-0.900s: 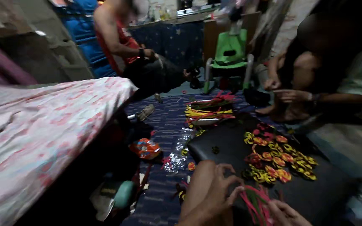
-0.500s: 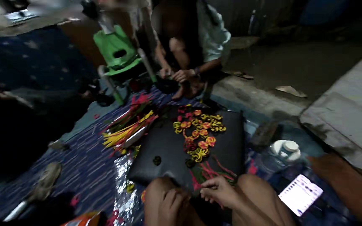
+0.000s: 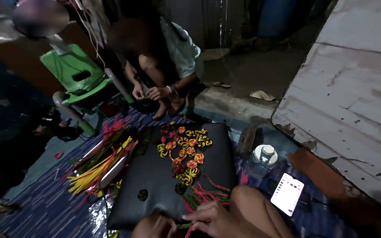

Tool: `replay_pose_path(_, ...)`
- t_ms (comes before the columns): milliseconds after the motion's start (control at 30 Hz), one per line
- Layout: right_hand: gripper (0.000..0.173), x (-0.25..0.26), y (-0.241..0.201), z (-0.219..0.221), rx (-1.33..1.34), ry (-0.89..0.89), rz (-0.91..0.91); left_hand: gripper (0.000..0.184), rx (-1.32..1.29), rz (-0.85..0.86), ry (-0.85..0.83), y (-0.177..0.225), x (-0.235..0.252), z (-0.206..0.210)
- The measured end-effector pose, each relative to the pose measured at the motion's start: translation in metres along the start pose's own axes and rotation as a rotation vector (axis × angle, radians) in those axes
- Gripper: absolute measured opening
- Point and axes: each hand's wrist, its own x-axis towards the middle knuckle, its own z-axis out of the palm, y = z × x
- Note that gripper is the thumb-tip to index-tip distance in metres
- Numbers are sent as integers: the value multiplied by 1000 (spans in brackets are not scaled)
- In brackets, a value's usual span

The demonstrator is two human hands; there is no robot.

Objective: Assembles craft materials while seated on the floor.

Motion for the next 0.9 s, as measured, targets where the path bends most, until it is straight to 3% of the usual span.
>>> replay_pose_path(100, 16, 0, -1, -5, 176, 26, 100, 20, -8, 0, -28, 4, 4, 1)
replay_pose_path(300, 14, 4, 0, -17, 278, -132, 218, 20, 30, -3, -29, 21, 8, -9)
replay_pose_path(400, 15, 7, 2, -20, 226, -168, 260, 20, 88, -2, 4, 24, 8, -15)
replay_pose_path(533, 31, 14, -5, -26, 48, -293, 501, 23, 239, -24, 119, 50, 6, -9)
replay_pose_path(633, 26, 17, -11, -30, -62, -382, 571, 18, 372, 8, 231, 77, 6, 9)
replay_pose_path(700, 24, 16, -13, -30, -109, -299, 593, 15, 405, 57, 323, 83, 3, 22)
replay_pose_path(767, 20, 11, -9, -25, -81, -51, 519, 16, 341, 85, 442, 74, 0, 32)
replay_pose_path(833, 17, 9, -4, -20, 74, 139, 432, 23, 204, 44, 497, 67, -2, 31)
replay_pose_path(900, 17, 10, -7, -20, 311, 191, 446, 23, -35, -26, 490, 63, 0, 28)
